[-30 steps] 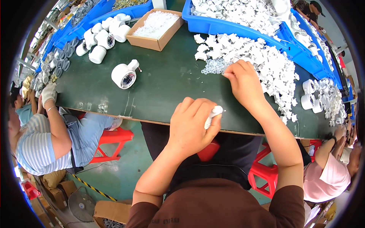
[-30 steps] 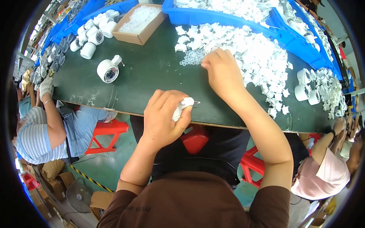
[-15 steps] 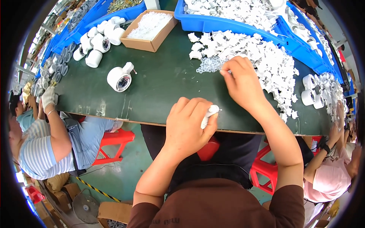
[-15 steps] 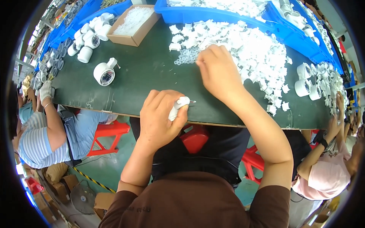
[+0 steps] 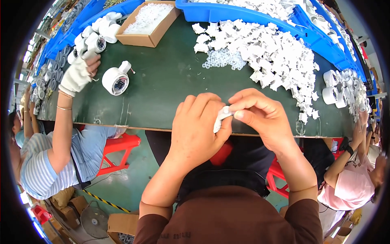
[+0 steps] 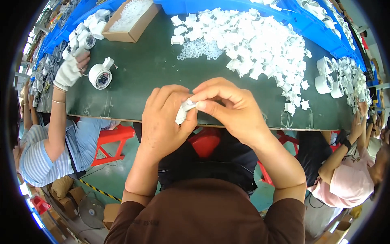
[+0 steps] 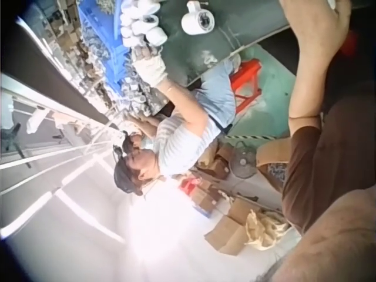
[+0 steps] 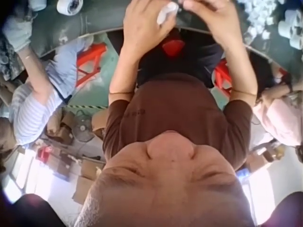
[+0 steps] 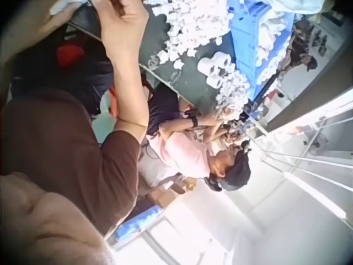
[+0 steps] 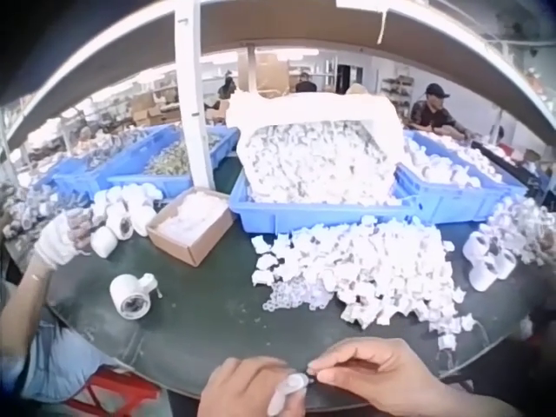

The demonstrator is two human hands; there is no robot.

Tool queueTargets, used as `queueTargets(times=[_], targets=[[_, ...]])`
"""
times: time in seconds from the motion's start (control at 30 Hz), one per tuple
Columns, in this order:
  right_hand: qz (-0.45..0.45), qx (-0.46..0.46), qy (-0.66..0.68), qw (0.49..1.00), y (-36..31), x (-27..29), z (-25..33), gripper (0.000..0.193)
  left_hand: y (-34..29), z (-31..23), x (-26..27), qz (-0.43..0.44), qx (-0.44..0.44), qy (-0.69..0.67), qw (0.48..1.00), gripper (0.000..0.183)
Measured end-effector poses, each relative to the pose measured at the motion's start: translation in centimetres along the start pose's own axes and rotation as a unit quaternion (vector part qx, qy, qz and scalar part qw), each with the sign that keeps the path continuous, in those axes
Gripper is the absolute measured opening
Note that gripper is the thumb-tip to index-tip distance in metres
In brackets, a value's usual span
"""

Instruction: The person picks up a camera housing and a small white component, fits the component onto the housing, and presses them together. They then pick up a small ring, place it onto the assembly, and set the unit down on the table.

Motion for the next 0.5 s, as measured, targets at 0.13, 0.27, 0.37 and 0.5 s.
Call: queueTargets(times=[0.13,0.27,0.37,0.5], targets=[[0.025,-0.032,0.060,0.997,0.6,-0.7,-1.2,0.017,-0.1,0.4,-0.5,-0.009,-0.013,0.010,1.000,0.027],[0.042,-0.076,0.091,0.992,0.9,-1.0,-1.9,0.015,-0.6,0.1,0.1,-0.043,-0.017,-0.004,0.999,0.034],[0.030,-0.084,0.080,0.993,0.9,-0.9,-2.4,0.009,-0.6,-0.1,0.0,-0.045,-0.015,0.003,0.999,0.035],[0.000,-0.103,0.061,0.993,0.8,-0.8,-3.5,0.008,-0.5,-0.3,-0.2,-0.059,-0.016,0.001,0.998,0.034]])
Point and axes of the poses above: each hand's wrist, its own y-axis towards the middle knuckle, its own x-axis out of the back of the hand, z = x × y, the point moved 10 cm from there along y, towards the middle knuckle, and after that the axes turned 14 degrees about z, right-handed, at the moved point
